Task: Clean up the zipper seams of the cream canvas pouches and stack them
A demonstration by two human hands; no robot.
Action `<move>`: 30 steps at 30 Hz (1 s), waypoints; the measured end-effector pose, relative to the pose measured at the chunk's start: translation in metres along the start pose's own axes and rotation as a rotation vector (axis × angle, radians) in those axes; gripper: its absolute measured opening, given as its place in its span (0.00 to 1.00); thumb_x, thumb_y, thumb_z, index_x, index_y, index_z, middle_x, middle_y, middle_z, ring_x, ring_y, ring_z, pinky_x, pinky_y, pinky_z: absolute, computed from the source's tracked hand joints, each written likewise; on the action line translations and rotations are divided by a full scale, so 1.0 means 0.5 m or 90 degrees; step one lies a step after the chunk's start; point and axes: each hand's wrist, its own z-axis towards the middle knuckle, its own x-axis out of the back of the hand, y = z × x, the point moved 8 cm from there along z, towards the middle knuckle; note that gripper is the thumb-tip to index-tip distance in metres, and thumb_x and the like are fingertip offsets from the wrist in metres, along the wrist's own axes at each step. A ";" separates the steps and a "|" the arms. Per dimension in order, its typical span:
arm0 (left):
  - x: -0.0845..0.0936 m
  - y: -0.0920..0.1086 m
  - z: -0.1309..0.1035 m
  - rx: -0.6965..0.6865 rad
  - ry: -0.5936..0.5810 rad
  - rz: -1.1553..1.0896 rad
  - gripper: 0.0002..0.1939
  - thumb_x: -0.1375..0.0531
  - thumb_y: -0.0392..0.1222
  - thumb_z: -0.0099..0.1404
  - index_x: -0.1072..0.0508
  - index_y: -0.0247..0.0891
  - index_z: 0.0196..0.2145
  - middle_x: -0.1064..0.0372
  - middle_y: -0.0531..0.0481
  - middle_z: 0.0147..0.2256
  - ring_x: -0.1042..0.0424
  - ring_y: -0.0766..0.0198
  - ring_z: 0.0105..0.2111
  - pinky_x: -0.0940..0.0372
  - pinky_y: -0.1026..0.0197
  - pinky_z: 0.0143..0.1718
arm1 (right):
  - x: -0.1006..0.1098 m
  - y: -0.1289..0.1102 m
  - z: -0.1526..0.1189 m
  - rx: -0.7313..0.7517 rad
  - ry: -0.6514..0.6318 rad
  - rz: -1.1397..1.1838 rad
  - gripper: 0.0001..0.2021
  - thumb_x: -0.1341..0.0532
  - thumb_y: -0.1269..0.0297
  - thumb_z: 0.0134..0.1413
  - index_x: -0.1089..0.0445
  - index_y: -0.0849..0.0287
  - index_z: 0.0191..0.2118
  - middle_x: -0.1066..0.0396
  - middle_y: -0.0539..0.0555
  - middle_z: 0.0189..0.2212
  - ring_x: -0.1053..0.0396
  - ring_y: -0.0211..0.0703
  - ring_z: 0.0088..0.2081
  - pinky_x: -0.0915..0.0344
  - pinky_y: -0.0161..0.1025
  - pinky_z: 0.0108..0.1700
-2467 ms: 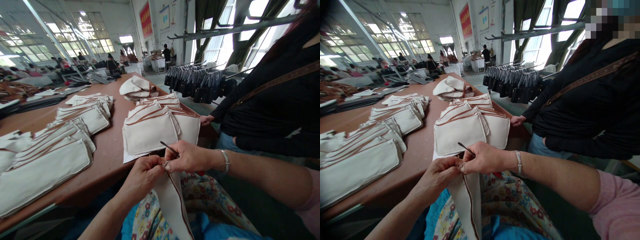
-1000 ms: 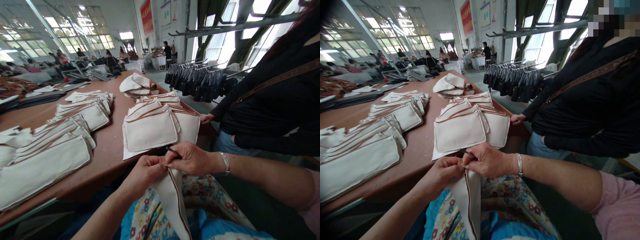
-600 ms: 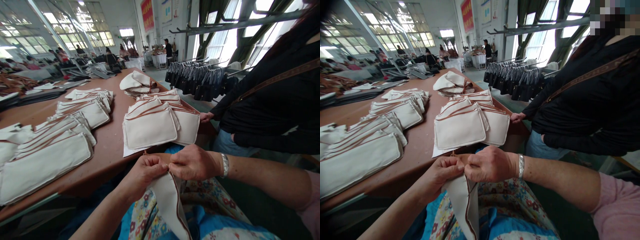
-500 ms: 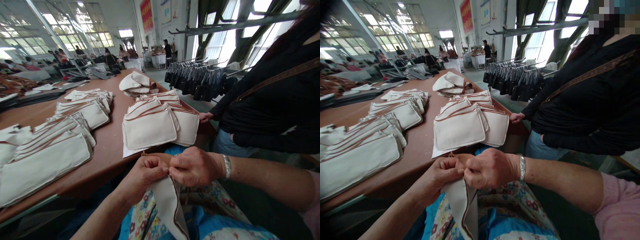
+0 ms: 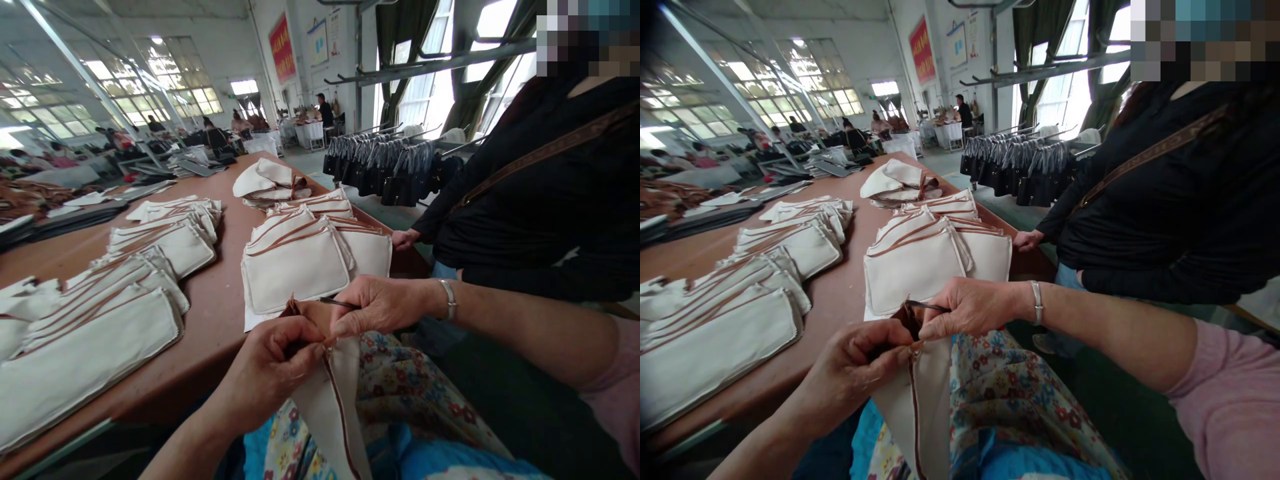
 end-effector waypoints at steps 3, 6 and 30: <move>0.002 0.004 -0.002 -0.004 -0.009 -0.014 0.11 0.39 0.43 0.63 0.28 0.32 0.27 0.38 0.53 0.24 0.43 0.71 0.23 0.49 0.69 0.22 | -0.009 -0.010 0.003 0.059 0.010 -0.034 0.14 0.39 0.58 0.60 0.30 0.66 0.33 0.40 0.47 0.24 0.44 0.31 0.25 0.46 0.29 0.27; 0.004 0.004 -0.001 -0.010 -0.017 -0.053 0.11 0.38 0.43 0.64 0.28 0.33 0.27 0.38 0.54 0.23 0.43 0.71 0.22 0.47 0.69 0.22 | -0.018 -0.014 -0.002 0.122 0.054 -0.038 0.10 0.39 0.62 0.59 0.31 0.66 0.31 0.37 0.48 0.25 0.41 0.32 0.26 0.43 0.29 0.28; 0.001 -0.009 0.017 -0.023 -0.067 0.000 0.21 0.43 0.55 0.68 0.31 0.34 0.28 0.45 0.55 0.26 0.48 0.69 0.26 0.51 0.67 0.25 | -0.017 0.005 0.022 0.091 0.133 0.001 0.16 0.38 0.55 0.58 0.35 0.65 0.28 0.42 0.46 0.22 0.48 0.30 0.24 0.49 0.28 0.24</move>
